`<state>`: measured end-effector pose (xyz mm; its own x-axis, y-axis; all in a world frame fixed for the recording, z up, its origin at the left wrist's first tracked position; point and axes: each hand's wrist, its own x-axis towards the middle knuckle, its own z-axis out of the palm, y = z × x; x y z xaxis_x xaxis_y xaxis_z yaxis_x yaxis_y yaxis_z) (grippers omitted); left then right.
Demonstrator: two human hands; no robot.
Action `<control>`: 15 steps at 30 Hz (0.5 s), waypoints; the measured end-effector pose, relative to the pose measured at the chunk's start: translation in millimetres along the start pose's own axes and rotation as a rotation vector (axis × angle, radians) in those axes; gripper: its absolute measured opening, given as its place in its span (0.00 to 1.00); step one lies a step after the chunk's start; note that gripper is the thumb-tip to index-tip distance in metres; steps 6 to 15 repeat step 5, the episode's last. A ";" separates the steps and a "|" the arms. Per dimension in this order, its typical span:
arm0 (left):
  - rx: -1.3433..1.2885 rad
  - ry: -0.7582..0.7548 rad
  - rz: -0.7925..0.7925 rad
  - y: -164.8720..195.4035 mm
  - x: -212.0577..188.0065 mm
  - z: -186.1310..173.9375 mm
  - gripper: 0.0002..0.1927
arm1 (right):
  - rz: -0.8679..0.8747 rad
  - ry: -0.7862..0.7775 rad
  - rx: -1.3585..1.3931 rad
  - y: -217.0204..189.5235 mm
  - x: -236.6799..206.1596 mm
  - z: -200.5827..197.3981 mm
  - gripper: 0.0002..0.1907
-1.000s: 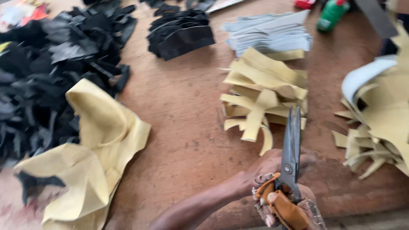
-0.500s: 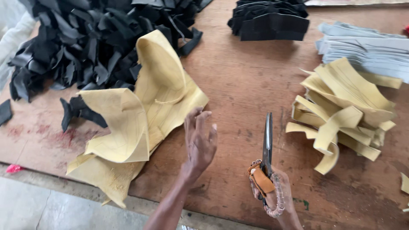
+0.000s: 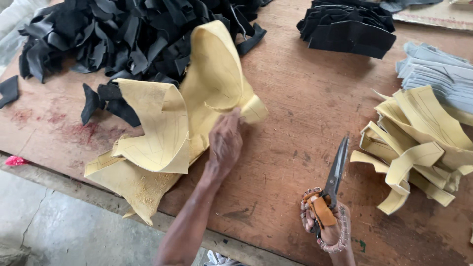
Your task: The person uses shears to cut a piece of light-colored leather along pre-drawn lines on a wooden workbench. The person repeatedly repositions the leather and trims along the marked outlines, then places the finished piece aside.
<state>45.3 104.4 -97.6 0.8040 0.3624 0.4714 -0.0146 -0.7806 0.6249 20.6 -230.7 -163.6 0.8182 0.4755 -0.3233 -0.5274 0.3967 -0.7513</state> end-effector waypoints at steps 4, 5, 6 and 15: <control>-0.136 -0.290 -0.289 49.1 -25.2 -0.4 0.18 | -0.109 -0.092 -0.030 4.2 -5.6 -8.4 0.17; -0.289 -0.282 -0.338 64.4 -28.8 -0.4 0.17 | -0.146 -0.156 0.025 5.0 -4.4 -11.3 0.17; -0.289 -0.282 -0.338 64.4 -28.8 -0.4 0.17 | -0.146 -0.156 0.025 5.0 -4.4 -11.3 0.17; -0.289 -0.282 -0.338 64.4 -28.8 -0.4 0.17 | -0.146 -0.156 0.025 5.0 -4.4 -11.3 0.17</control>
